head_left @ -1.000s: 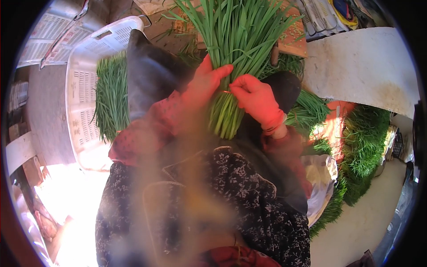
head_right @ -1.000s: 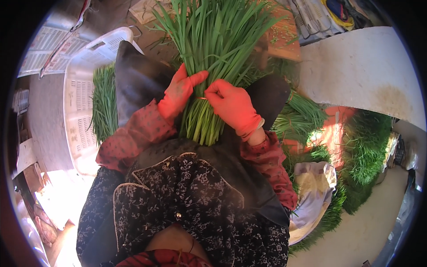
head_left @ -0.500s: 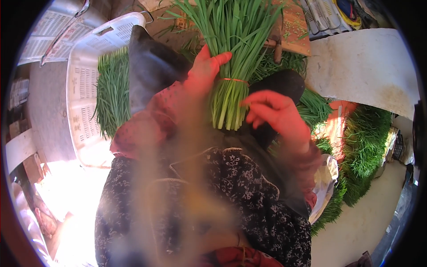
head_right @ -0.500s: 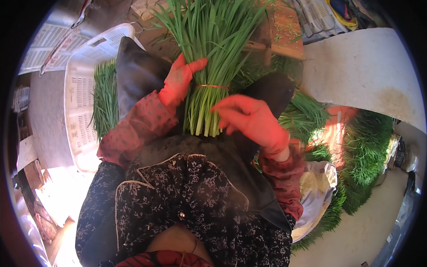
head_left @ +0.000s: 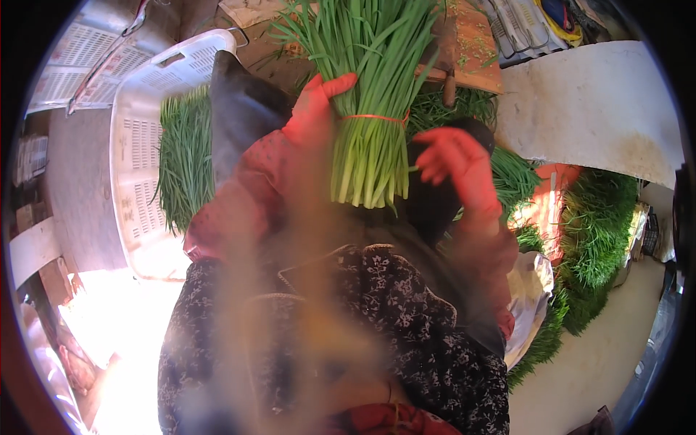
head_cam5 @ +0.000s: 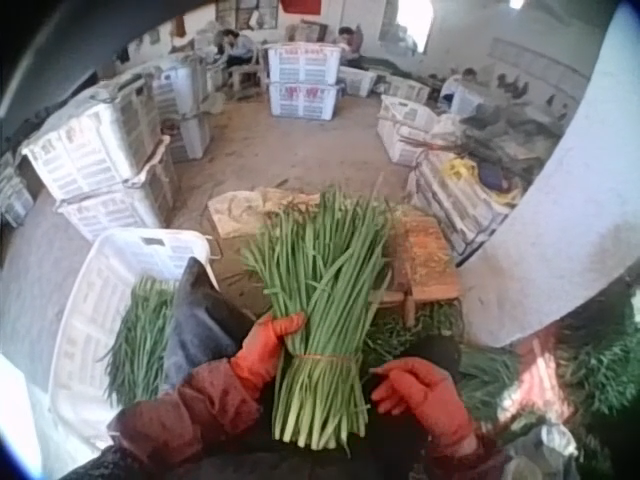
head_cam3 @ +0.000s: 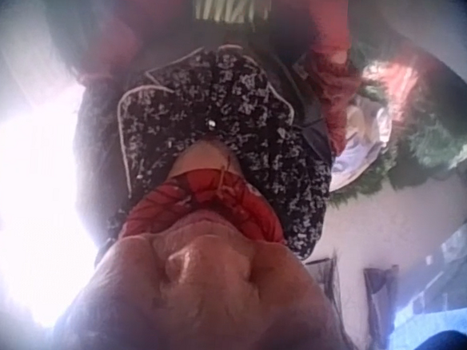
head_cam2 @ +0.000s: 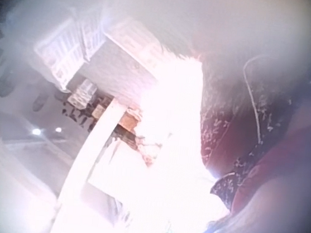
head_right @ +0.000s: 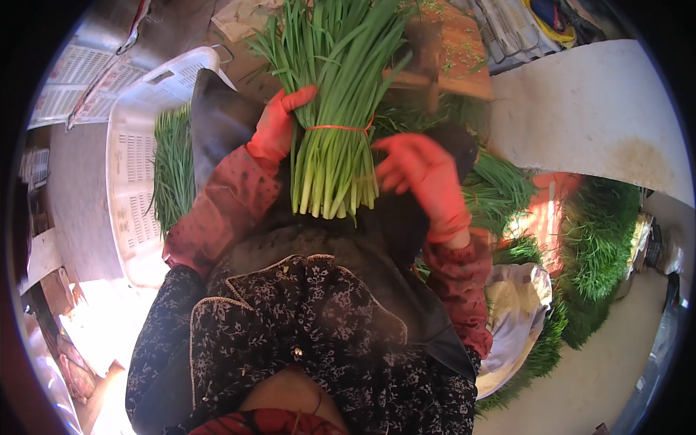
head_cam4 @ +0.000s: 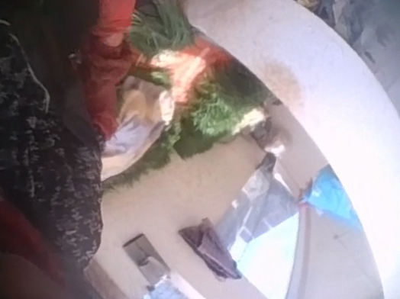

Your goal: The person bundles long green vegetables by hand, secures them with a red tie, and trims the root ends using a cleaver on a wooden board.

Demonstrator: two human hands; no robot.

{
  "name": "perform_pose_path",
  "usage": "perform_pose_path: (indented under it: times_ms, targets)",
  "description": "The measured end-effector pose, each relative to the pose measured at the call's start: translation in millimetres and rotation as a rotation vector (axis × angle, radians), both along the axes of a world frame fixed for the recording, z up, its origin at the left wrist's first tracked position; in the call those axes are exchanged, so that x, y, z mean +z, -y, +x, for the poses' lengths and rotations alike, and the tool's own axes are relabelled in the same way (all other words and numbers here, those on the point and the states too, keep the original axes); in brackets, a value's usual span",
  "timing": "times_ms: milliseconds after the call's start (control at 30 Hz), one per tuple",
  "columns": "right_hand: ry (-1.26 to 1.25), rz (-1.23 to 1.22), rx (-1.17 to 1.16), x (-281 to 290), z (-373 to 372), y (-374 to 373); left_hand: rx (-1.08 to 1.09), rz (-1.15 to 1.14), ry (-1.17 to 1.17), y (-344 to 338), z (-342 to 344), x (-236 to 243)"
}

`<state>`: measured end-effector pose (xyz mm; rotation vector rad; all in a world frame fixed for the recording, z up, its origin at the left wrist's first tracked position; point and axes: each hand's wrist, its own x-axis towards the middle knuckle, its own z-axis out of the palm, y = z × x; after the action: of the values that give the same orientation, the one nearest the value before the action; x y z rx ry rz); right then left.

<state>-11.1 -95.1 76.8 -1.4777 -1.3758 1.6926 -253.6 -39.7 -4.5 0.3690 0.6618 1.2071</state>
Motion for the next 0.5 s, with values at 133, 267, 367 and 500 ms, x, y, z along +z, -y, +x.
perform_pose_path:
  times_ms: [133, 267, 367, 500]
  targets:
    - [-0.316, 0.1, -0.306, -35.6, 1.1, -42.0, -0.344, 0.022, 0.399, -6.5, 12.9, 5.6]
    - [-0.572, 0.209, -0.331, -55.4, -45.7, -78.6, -0.034, 0.008, -0.029, -10.5, 24.8, -25.1]
    - [-0.258, 0.3, -0.394, -51.4, -58.0, -73.0, -0.042, 0.417, -0.652, -13.7, 11.7, -0.1]
    - [0.178, 0.452, -0.316, -27.3, -85.3, -63.8, 0.047, 0.47, -0.49, -14.9, 21.5, -1.1]
